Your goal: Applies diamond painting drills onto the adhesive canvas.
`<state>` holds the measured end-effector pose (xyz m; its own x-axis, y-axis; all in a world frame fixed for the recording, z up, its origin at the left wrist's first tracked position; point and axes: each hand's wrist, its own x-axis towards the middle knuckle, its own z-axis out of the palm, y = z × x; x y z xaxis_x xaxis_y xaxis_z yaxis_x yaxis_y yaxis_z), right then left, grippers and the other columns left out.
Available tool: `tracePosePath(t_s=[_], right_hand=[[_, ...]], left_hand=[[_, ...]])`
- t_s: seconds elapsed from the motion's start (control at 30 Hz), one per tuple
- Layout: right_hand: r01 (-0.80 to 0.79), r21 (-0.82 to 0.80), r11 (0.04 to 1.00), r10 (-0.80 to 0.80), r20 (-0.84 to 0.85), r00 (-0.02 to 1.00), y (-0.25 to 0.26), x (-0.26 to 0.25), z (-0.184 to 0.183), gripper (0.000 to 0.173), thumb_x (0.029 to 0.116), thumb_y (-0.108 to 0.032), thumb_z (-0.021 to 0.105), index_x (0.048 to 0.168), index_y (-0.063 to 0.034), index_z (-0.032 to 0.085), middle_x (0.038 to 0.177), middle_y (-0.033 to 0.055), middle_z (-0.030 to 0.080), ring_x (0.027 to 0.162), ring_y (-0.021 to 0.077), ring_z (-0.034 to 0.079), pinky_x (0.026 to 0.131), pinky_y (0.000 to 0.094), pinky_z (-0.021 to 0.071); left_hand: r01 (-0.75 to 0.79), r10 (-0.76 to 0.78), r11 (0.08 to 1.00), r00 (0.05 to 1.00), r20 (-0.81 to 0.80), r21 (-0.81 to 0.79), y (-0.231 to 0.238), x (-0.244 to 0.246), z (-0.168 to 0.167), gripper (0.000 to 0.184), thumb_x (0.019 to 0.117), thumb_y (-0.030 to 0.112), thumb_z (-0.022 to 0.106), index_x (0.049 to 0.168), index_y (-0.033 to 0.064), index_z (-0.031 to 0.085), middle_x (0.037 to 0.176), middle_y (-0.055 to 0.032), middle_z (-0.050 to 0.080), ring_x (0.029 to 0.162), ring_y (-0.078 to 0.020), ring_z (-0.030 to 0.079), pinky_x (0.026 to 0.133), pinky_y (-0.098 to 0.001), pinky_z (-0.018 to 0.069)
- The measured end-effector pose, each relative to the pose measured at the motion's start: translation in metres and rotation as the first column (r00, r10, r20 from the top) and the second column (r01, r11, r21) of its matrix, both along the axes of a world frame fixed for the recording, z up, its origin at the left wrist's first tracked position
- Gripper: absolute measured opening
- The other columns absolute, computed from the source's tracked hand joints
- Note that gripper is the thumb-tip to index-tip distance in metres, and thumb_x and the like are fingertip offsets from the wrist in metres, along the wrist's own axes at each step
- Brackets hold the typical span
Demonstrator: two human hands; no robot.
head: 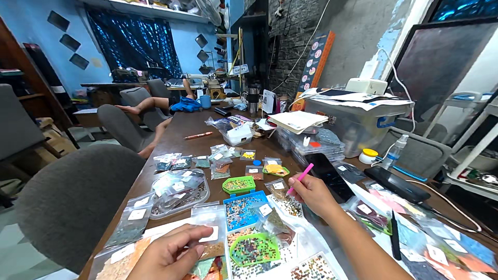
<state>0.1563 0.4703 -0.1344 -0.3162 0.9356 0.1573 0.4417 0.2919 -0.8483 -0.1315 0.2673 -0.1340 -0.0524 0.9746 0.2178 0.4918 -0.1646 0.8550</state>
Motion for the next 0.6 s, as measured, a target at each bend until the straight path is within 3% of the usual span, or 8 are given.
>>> tracePosePath(t_s=[0.13, 0.37, 0.6], right_hand=[[-0.024, -0.007, 1.0, 0.024, -0.037, 0.999, -0.0026, -0.0022, 0.0011, 0.021, 0.1072, -0.018, 0.054, 0.103, -0.0019, 0.067, 0.078, 0.002, 0.068, 0.066, 0.0058, 0.065, 0.067, 0.0222, 0.0551], [-0.065, 0.001, 0.998, 0.065, -0.001, 0.998, -0.0008, 0.0, -0.0004, 0.025, 0.1062, -0.02, 0.057, 0.091, -0.0023, 0.067, 0.071, 0.0016, 0.064, 0.063, 0.0051, 0.061, 0.064, 0.0216, 0.0522], [-0.07, 0.008, 0.998, 0.07, -0.02, 0.997, -0.0011, -0.0015, -0.0025, 0.021, 0.1048, -0.016, 0.059, 0.098, -0.0022, 0.073, 0.078, 0.0016, 0.07, 0.068, 0.0049, 0.065, 0.069, 0.0223, 0.0557]], left_hand=[[-0.002, 0.002, 1.0, 1.0, 0.003, -0.003, 0.0, 0.0001, -0.0003, 0.028, 0.0922, -0.002, 0.062, 0.119, -0.003, 0.07, 0.112, -0.0074, 0.068, 0.093, -0.0028, 0.065, 0.082, -0.0186, 0.0547], [0.0, 0.0, 1.0, 1.0, 0.009, 0.0, -0.0002, 0.0003, -0.0002, 0.028, 0.092, -0.002, 0.062, 0.119, -0.003, 0.07, 0.112, -0.0069, 0.068, 0.093, -0.0024, 0.065, 0.082, -0.0181, 0.0545], [-0.004, 0.004, 1.0, 1.0, 0.005, 0.005, -0.0002, 0.0011, 0.0001, 0.028, 0.0921, -0.002, 0.062, 0.118, -0.0031, 0.07, 0.113, -0.0075, 0.068, 0.094, -0.0028, 0.065, 0.083, -0.0186, 0.0548]])
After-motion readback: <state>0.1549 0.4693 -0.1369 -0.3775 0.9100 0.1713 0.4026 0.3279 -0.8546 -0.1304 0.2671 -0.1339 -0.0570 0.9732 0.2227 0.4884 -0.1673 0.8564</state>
